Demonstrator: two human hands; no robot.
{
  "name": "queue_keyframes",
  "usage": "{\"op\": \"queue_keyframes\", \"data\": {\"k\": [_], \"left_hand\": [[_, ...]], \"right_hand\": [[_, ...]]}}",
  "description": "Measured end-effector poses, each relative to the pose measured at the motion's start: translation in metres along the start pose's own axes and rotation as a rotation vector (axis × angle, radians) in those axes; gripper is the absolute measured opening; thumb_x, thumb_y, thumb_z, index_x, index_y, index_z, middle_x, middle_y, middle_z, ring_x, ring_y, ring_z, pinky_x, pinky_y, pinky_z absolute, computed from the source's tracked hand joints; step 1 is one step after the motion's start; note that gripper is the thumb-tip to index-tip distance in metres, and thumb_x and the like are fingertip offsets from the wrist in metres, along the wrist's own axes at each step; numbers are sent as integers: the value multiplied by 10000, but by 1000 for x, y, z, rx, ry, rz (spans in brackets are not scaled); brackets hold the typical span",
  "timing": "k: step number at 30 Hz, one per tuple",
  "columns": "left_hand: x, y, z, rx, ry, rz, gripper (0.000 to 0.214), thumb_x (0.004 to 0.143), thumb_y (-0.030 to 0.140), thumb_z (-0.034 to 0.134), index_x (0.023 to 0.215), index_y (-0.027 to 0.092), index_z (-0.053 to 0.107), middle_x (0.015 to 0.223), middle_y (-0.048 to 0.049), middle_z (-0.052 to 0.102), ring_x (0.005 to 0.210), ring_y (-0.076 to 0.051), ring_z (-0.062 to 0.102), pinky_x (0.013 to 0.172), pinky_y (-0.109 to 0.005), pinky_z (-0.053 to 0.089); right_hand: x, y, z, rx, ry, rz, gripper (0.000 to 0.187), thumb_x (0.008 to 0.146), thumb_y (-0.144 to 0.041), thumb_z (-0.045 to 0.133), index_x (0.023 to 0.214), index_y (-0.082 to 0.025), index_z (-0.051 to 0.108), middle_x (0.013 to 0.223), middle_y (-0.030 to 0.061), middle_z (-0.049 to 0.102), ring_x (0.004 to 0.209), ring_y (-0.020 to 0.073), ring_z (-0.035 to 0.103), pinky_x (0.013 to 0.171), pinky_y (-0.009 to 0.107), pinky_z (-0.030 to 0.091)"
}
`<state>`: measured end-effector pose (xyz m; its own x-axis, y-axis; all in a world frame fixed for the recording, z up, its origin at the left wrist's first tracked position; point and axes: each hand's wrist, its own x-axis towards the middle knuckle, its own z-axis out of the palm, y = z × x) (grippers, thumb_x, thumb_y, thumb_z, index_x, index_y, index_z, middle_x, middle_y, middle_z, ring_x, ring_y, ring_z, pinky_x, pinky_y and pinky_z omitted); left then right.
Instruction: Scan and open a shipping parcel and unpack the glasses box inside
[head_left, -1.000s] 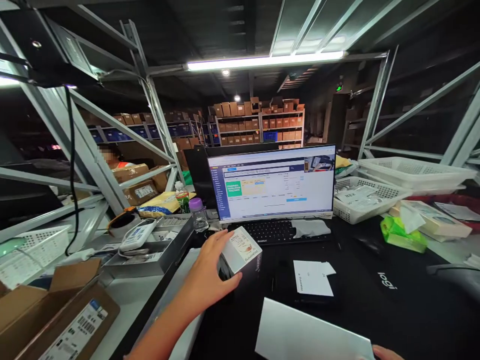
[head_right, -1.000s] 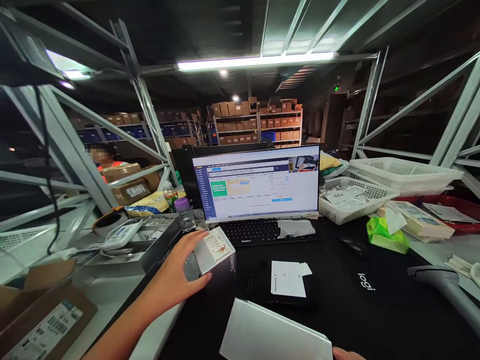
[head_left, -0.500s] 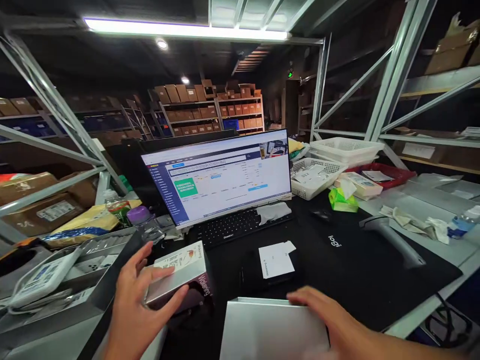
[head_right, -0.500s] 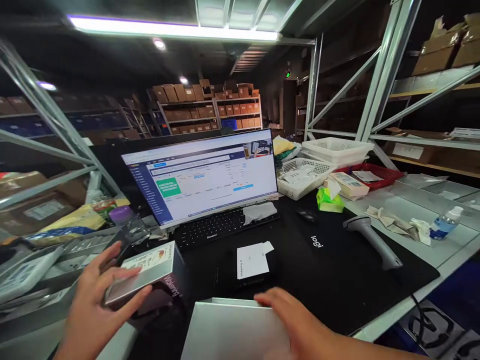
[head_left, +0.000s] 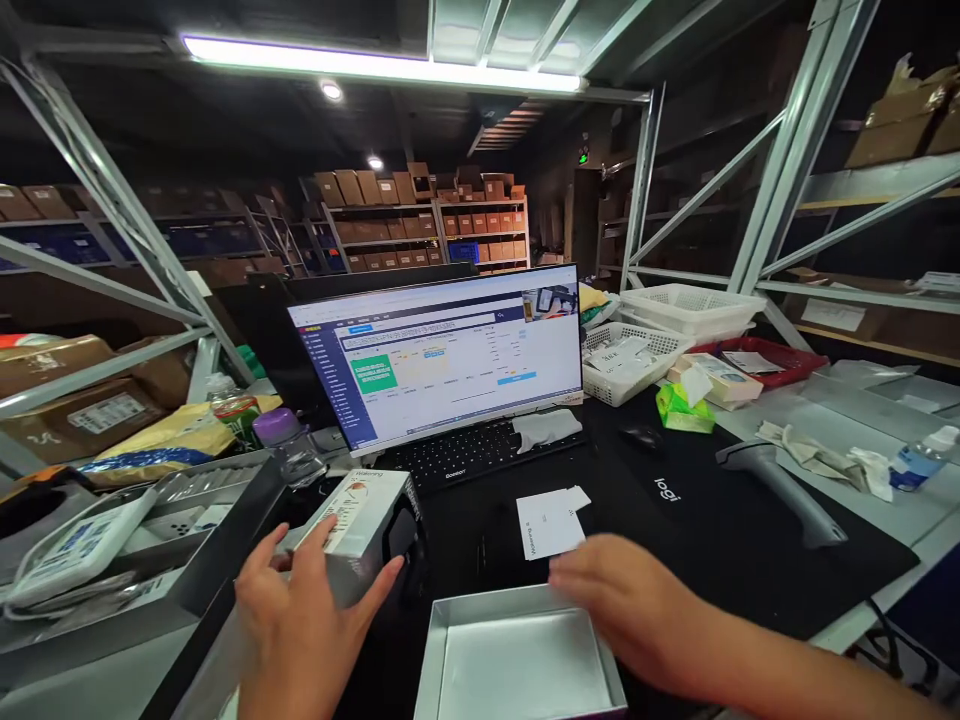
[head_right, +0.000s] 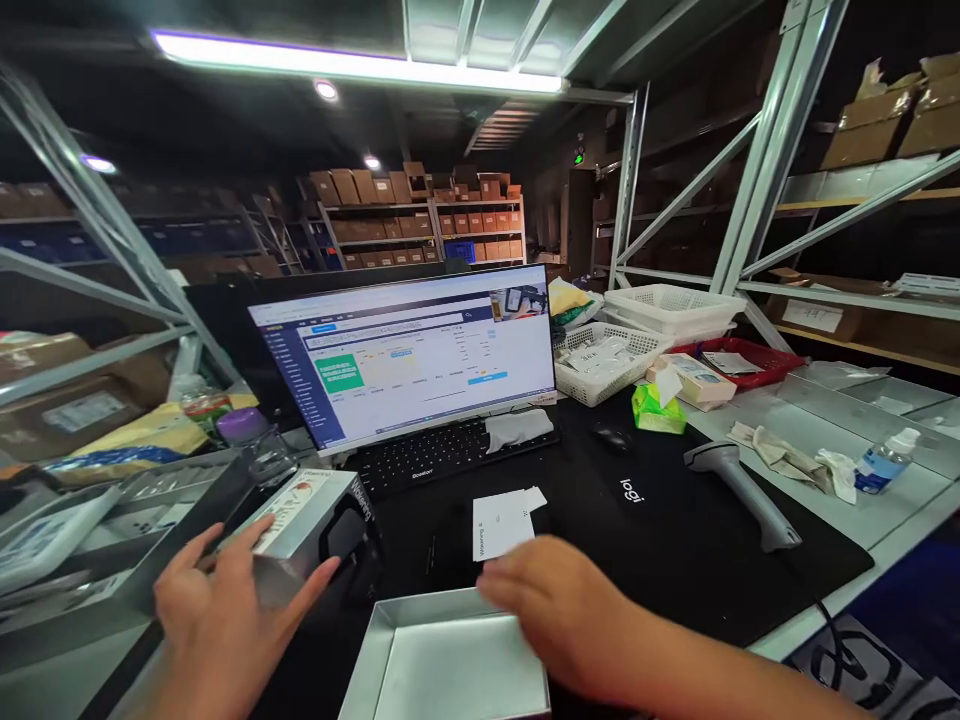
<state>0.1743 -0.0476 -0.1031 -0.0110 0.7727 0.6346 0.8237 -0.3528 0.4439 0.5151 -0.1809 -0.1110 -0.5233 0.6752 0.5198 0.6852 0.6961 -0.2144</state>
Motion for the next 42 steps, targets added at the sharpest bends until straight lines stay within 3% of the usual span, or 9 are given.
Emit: {"op": "queue_keyframes", "data": {"k": [4,8,12,17,21,24,30,37,42], "left_hand": [[-6,14,-1,200,73,-49,763,760,743,581,1211,128,599,1360,-239,374,1190,-464,495,935,-645,499],[-13,12,-8,320,98,-17,729,807,704,577,1236,115,591,1332,-255,383,1194,-454,492,877,-611,521],[-15,1,-11,403,118,92,708,834,655,595,1313,136,544,1296,-249,437,1231,-454,479,874,-609,506],[-46,-13,0,185,398,598,695,828,762,513,1224,199,603,1186,-186,556,1137,-381,573,894,-522,507],[-87,-10,24,-143,44,760,457,937,521,533,1314,262,545,1322,-145,545,1190,-294,577,986,-432,506],[-103,-6,40,-196,-72,725,690,876,613,596,1428,236,428,1446,-195,432,1294,-337,509,1035,-477,491],[-109,-4,50,-205,-99,749,814,847,688,574,1454,181,378,1493,-224,331,1414,-371,361,1130,-526,394],[-99,15,34,-134,-168,801,767,676,665,759,1216,161,553,1419,-226,402,1373,-368,376,1121,-515,372],[-90,23,28,-168,-329,865,482,680,562,817,915,208,591,1140,-72,651,1099,-235,580,1154,-409,292]], "right_hand": [[22,45,-16,20,-230,189,855,714,-64,655,1511,-276,428,1581,81,433,1481,313,333,1190,512,325],[38,84,-2,149,-361,277,827,688,-221,789,1468,-240,513,1523,129,505,1370,349,494,1155,515,366],[47,105,5,317,-231,377,319,902,-260,577,1176,-244,738,1176,66,759,1100,277,691,983,407,503],[55,102,3,516,31,698,359,866,-481,626,998,-157,705,911,92,773,813,274,737,739,379,564],[60,66,7,965,-50,833,532,709,-461,795,1098,-144,617,852,57,750,693,229,741,595,293,550],[59,36,15,1081,-298,801,485,687,-321,823,1091,-166,605,847,24,747,725,201,735,626,265,556],[47,4,26,824,-613,694,762,634,-270,874,1315,-236,532,1019,23,751,863,185,726,708,226,558],[52,34,-7,338,-277,638,403,882,-330,648,1278,-255,631,1116,75,739,990,227,716,909,376,556],[47,87,-10,73,-546,551,1015,582,-250,846,1510,-251,437,1547,144,454,1446,376,379,1184,528,303]]}}
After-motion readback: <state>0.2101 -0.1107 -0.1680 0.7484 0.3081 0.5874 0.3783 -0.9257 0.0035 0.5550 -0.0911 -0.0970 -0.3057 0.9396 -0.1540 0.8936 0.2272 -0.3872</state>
